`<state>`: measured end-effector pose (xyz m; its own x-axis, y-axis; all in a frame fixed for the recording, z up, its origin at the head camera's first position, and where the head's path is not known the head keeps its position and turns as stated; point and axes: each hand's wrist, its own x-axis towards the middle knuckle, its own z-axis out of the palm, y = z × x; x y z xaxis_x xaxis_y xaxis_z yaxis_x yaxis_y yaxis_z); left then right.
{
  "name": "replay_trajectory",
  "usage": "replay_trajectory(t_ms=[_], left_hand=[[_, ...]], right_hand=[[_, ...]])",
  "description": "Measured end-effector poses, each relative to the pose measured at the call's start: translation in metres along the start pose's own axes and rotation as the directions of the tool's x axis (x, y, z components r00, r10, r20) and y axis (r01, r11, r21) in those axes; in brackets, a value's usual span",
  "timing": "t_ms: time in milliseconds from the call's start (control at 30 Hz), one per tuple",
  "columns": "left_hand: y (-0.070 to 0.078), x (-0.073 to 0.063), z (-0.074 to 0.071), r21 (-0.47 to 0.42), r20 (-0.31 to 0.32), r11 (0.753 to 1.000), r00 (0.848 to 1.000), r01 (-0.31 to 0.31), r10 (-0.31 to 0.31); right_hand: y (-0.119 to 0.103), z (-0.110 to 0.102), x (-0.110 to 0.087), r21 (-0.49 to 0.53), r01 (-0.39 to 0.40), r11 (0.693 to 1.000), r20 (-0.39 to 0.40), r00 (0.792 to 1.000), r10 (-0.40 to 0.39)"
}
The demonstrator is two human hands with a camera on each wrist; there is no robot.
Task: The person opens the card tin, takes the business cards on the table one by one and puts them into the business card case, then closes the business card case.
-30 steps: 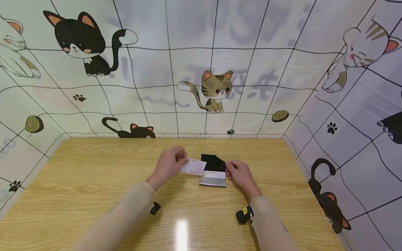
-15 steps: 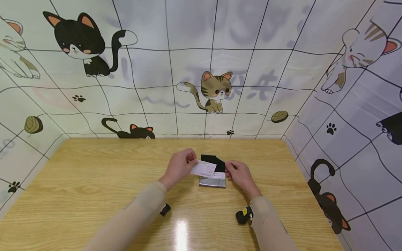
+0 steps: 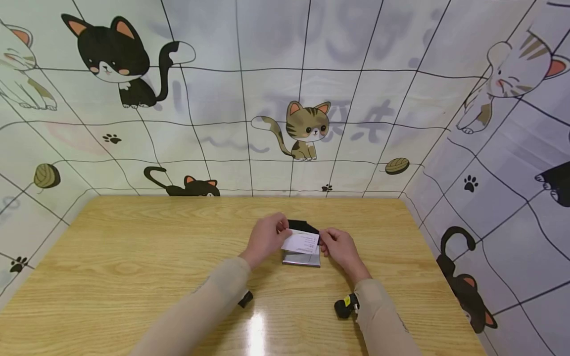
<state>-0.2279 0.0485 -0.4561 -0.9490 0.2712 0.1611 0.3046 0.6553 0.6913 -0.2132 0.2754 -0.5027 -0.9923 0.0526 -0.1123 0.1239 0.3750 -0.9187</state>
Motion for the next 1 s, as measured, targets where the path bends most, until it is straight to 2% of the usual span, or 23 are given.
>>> replay_trajectory(t_ms=[367,567,800,1000], left_hand=[[-0.006,0.005,0.011,-0.012,-0.016,1.0,1.0,0.021,-0.022],[-0.008,0.005,0.014,-0.021,0.005,1.0,1.0,0.021,-0.021],[-0.013,0.007,0.018,-0.034,0.001,0.999,1.0,-0.018,0.018],[-0.017,0.008,0.019,-0.028,0.015,0.999,0.999,-0.028,0.028]], right_hand=[[-0.001,0.0,-0.001,-0.031,-0.016,0.999,-0.001,1.0,0.016],[-0.001,-0.001,-0.001,-0.028,-0.028,0.999,-0.006,1.0,0.028],[0.0,-0.001,0.0,-0.022,-0.027,0.999,-0.003,1.0,0.027],[0.001,-0.001,0.0,-0.017,-0.026,1.0,-0.001,1.0,0.026]])
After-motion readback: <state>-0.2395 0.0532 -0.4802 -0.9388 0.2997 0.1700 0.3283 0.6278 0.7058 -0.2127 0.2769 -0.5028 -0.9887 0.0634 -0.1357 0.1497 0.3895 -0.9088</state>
